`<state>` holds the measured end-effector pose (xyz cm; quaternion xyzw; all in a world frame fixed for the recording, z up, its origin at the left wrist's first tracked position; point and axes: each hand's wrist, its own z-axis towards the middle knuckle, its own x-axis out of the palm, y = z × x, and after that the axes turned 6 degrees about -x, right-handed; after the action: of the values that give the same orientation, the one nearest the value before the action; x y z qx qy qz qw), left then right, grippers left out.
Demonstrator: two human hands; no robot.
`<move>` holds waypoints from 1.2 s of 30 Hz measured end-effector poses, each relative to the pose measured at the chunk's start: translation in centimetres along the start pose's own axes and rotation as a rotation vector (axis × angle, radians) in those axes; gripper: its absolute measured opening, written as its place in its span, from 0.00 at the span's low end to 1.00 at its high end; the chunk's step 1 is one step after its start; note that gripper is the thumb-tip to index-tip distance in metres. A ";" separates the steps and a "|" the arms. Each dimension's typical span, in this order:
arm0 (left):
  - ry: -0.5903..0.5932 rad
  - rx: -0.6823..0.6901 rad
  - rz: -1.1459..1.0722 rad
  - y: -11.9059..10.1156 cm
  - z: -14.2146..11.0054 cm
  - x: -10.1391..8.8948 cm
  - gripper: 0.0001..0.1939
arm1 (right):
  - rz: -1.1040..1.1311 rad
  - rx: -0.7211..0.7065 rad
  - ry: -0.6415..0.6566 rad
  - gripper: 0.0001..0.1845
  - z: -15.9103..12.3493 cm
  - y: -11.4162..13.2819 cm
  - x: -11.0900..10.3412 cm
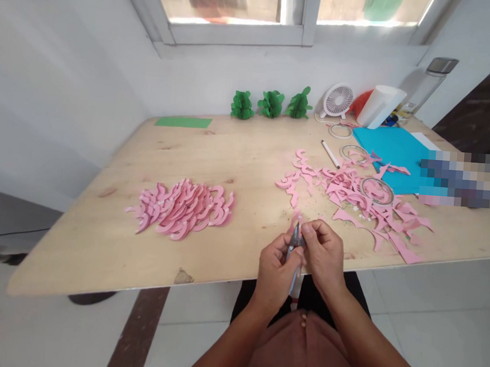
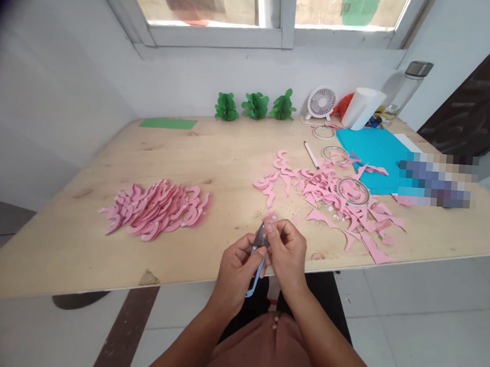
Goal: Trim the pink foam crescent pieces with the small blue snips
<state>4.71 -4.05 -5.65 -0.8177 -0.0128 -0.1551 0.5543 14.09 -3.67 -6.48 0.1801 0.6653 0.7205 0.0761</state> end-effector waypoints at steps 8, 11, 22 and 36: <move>0.011 -0.022 0.020 -0.1 0.0 -0.2 0.07 | -0.131 -0.086 -0.078 0.19 0.4 -0.2 0.7; 0.015 -0.022 0.020 -0.1 0.0 -0.2 0.06 | -0.162 -0.112 -0.080 0.20 0.6 -0.4 0.8; 0.029 0.003 0.076 0.2 -0.1 -0.2 0.05 | -0.191 -0.214 -0.243 0.24 2.8 0.9 1.0; -0.020 -0.069 -0.050 -1.1 0.2 0.7 0.06 | 0.248 -0.001 -0.154 0.23 1.7 1.1 -2.7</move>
<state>5.19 -3.59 -4.53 -0.8373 -0.0335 -0.1610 0.5215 17.33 -3.17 -5.75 0.3155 0.6298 0.7088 0.0372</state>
